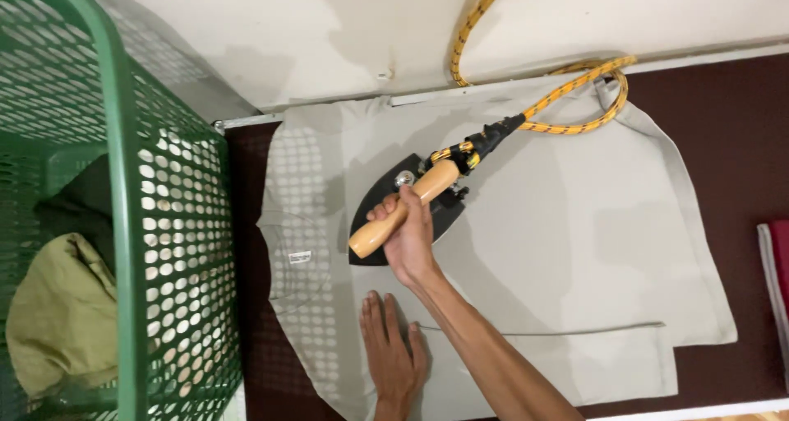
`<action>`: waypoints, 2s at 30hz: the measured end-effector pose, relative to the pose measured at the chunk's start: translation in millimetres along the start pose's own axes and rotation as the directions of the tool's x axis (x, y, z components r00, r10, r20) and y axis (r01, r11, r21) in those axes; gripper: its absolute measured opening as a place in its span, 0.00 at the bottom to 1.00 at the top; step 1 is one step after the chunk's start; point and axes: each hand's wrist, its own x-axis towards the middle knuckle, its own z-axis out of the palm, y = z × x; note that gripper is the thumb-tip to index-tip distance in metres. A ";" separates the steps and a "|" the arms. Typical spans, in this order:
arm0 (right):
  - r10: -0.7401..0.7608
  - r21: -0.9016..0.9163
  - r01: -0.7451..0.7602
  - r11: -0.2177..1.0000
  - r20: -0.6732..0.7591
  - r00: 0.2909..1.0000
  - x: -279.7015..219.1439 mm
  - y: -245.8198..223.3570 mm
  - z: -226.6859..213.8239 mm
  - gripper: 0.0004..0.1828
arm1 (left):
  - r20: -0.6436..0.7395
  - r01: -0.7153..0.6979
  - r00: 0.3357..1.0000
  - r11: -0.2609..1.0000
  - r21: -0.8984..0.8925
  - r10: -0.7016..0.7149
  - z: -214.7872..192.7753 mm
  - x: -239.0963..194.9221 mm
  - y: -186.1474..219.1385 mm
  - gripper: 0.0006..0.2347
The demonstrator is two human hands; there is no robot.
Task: Ironing a t-shirt on a flat station using a professional steam iron.
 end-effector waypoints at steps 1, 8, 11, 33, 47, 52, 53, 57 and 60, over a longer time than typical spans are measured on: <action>0.026 -0.011 -0.026 1.000 0.013 1.000 -0.4 5.4 7.3 0.11 | 0.034 0.026 0.999 1.000 -0.011 -0.026 1.8 -1.7 -2.5 0.26; 0.035 -0.101 -0.033 0.994 0.015 0.999 3.9 31.0 -0.5 0.08 | 0.054 0.043 0.998 0.998 -0.041 -0.041 4.3 -2.9 -8.7 0.26; -0.021 -0.049 0.024 0.999 0.059 0.998 6.9 29.2 -12.7 0.07 | 0.011 0.008 1.000 0.999 -0.033 -0.007 1.1 0.5 -5.6 0.27; -0.094 -0.224 0.075 0.972 -0.079 0.992 -5.6 -112.9 -76.1 0.07 | 0.042 -0.042 0.998 0.996 0.077 0.039 16.8 10.8 43.9 0.26; -0.126 -0.253 0.094 0.963 -0.113 0.986 -11.3 -215.8 -143.8 0.09 | 0.113 -0.118 0.987 0.991 0.062 0.110 67.8 12.8 124.3 0.27; -0.145 -0.276 0.109 0.955 -0.113 0.983 -8.7 -253.5 -168.9 0.09 | 0.104 -0.143 0.985 0.989 0.048 0.138 91.9 14.8 146.9 0.27; -0.142 -0.285 0.100 0.953 -0.132 0.981 -8.8 -261.6 -171.3 0.08 | 0.114 -0.136 0.985 0.989 0.065 0.128 96.6 14.4 150.7 0.27; -0.141 -0.320 0.092 0.943 -0.134 0.981 -9.2 -292.0 -181.1 0.08 | 0.116 -0.129 0.986 0.988 0.082 0.119 106.2 13.9 158.8 0.28; -0.144 -0.334 0.080 0.939 -0.170 0.975 -8.2 -311.2 -186.4 0.08 | 0.120 -0.119 0.987 0.987 0.105 0.107 110.2 12.6 157.9 0.28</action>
